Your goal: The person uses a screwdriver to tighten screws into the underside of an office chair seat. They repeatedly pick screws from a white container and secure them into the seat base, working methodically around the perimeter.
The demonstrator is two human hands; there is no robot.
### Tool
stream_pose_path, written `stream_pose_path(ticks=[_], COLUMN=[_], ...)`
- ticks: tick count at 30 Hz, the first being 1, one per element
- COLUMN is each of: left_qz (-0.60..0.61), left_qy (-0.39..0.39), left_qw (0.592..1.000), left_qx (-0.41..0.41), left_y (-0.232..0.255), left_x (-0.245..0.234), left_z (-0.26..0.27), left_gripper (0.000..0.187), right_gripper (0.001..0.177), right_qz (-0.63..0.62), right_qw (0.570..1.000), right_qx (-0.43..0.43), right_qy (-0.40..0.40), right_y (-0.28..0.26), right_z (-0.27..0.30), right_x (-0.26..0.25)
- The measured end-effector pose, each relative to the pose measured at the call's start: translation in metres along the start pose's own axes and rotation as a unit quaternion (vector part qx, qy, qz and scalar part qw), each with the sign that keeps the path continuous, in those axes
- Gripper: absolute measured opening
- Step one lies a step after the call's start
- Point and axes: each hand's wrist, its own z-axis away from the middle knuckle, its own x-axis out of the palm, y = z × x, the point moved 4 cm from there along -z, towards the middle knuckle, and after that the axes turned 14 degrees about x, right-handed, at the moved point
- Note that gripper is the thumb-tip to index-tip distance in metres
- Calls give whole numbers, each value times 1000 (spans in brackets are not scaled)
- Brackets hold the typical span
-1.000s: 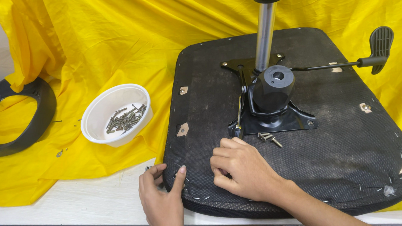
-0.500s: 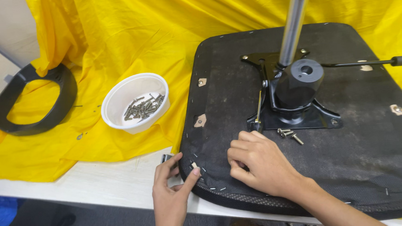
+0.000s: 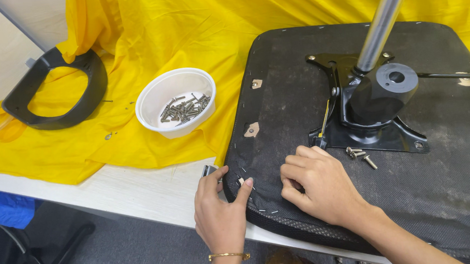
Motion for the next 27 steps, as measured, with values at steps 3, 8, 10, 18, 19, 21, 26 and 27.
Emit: stream_pose_path(ticks=[3,8,10,18,19,21,26,27], left_qz=[-33,34,77,177,198,240,272,262], left_qy=[-1,5,2,-69,-83,-111,-140,-143], left_qw=[999,997,995,982,977,964,951,953], left_qx=[-12,-66,-56,-3,3,16,50,60], left_y=[3,-8,-14,-36,-39,-43,-47,-46], left_x=[3,8,8,11,11,10,6,5], left_z=[-1,-13,-16,-18,-17,-15,-6,-3], left_gripper=[51,42,44,47,46,45,46,47], right_gripper=[18,17,18,18,18,18,17,17], right_qz=[5,1,0,-7,-8,-9,-14,-14], right_qw=[1000,1000,1000,1000,1000,1000,1000,1000], right_qx=[1,0,3,-6,-7,-7,-11,-13], right_qy=[-2,-4,-8,-8,-8,-8,-6,-5], right_y=[0,1,2,2,3,3,3,3], right_z=[0,1,1,1,1,2,2,3], right_x=[0,0,0,0,0,-1,-1,-1])
